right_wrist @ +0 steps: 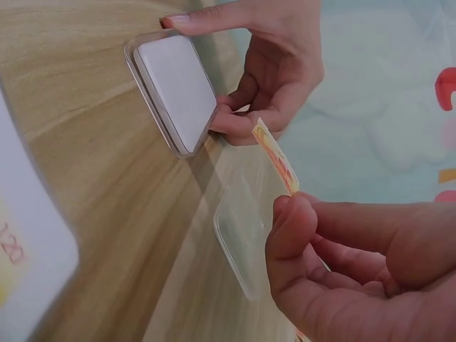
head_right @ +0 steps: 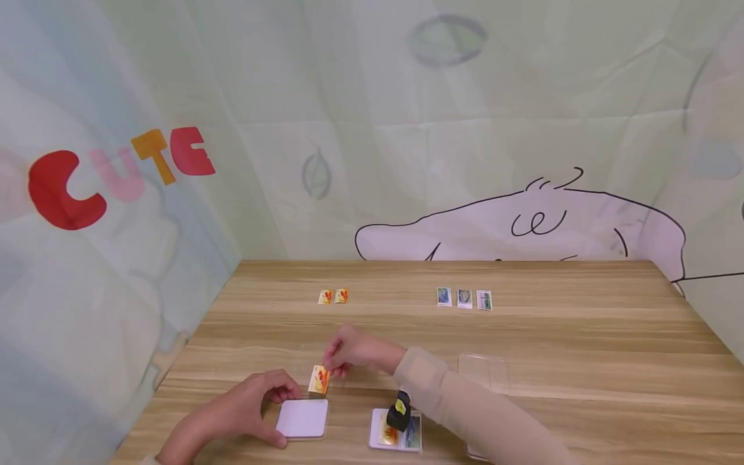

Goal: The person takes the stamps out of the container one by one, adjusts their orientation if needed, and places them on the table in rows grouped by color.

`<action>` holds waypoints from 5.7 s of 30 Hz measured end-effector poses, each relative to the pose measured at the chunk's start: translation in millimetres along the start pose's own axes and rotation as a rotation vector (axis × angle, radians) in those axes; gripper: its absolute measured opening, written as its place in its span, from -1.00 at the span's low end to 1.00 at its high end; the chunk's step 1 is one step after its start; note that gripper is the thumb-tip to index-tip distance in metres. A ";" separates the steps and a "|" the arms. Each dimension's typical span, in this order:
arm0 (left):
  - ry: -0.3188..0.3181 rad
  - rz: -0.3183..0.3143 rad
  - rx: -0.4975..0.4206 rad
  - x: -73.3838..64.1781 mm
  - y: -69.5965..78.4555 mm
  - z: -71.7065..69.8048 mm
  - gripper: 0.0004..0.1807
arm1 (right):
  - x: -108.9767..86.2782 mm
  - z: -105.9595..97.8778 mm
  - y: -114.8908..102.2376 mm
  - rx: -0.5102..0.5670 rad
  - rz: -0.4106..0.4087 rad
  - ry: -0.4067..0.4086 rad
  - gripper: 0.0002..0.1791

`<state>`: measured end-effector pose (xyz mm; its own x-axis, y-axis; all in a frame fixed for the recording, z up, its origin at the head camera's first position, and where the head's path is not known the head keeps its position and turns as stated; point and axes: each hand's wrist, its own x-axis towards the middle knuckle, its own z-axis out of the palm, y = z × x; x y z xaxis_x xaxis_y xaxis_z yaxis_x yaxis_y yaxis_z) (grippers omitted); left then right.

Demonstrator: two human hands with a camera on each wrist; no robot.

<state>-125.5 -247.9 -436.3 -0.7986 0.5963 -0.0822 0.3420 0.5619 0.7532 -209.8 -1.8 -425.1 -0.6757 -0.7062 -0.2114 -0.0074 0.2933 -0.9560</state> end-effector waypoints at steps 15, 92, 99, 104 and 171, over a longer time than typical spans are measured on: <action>0.003 0.003 0.012 0.9 -0.8 -0.1 -0.40 | 3.2 -16.4 0.2 -0.033 0.024 0.018 -0.91; 0.006 0.002 -0.001 -0.8 -2.3 0.8 -0.40 | 10.6 -61.4 6.7 -0.011 0.100 0.070 -0.91; 0.004 -0.009 0.013 -0.2 -0.5 0.4 -0.41 | 11.8 -66.3 7.2 0.005 0.096 0.070 -0.91; -0.002 -0.022 0.003 -0.3 0.5 -0.5 -0.41 | 11.8 -68.4 6.1 0.006 0.113 0.087 -0.92; 0.002 -0.010 0.004 -0.6 -0.7 0.1 -0.40 | 41.0 -106.8 19.2 -0.099 0.113 0.246 -0.91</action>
<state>-125.2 -248.6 -436.8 -0.8029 0.5895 -0.0885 0.3358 0.5699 0.7500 -316.4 43.7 -430.5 -0.8350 -0.4911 -0.2483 0.0147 0.4311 -0.9022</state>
